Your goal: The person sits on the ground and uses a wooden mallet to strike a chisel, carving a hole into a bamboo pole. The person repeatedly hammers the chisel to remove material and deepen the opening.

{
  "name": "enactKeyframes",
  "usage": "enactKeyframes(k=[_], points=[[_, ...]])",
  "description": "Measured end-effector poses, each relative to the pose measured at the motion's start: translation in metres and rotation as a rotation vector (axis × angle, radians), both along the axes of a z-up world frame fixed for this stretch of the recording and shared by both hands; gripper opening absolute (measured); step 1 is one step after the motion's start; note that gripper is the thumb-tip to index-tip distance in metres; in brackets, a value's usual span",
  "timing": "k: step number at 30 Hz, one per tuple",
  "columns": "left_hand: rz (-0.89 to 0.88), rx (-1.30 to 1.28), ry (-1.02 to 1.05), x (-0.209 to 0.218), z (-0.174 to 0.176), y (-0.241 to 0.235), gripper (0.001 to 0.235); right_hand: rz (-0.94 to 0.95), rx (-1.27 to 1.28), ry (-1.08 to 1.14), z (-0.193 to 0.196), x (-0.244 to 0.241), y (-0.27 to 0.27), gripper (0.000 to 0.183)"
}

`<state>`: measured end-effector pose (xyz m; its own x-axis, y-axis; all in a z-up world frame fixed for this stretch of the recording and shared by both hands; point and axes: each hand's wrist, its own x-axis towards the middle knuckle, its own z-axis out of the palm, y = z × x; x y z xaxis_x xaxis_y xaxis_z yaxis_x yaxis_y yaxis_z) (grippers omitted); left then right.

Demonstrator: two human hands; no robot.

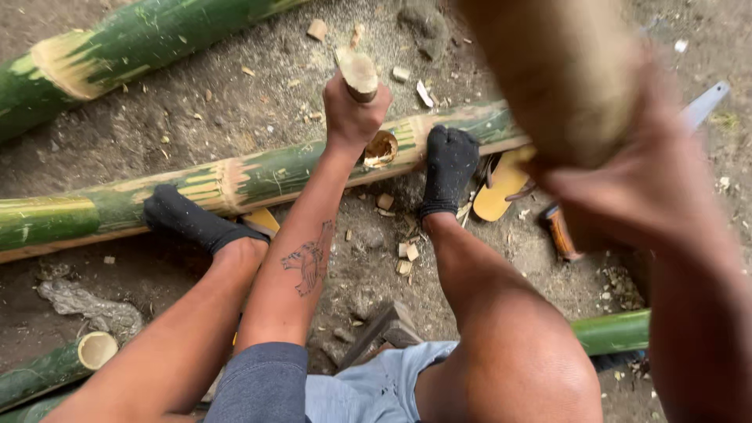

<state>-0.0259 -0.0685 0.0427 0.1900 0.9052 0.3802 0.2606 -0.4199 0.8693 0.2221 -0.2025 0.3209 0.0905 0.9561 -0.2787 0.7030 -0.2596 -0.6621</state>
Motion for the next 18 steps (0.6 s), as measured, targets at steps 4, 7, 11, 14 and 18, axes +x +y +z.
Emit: enactKeyframes(k=[4,7,11,14,18], points=[[0.017,-0.050,0.001,0.004,-0.026,0.010,0.008,0.106,-0.052,-0.062,-0.018,-0.021,0.013,0.077],[0.038,-0.009,0.074,-0.005,-0.023,-0.002,0.007,0.177,-0.175,-0.123,-0.073,-0.052,0.012,0.096],[0.178,0.337,0.222,0.019,0.007,-0.006,0.021,0.175,-0.116,-0.027,-0.100,-0.034,-0.002,0.102],[0.347,-0.217,-0.001,0.020,0.021,0.000,0.018,0.052,-0.197,-0.085,-0.092,-0.021,-0.017,0.108],[0.318,-0.522,-0.171,0.006,0.029,0.022,0.026,-0.070,-0.105,0.039,-0.072,-0.021,-0.020,0.106]])
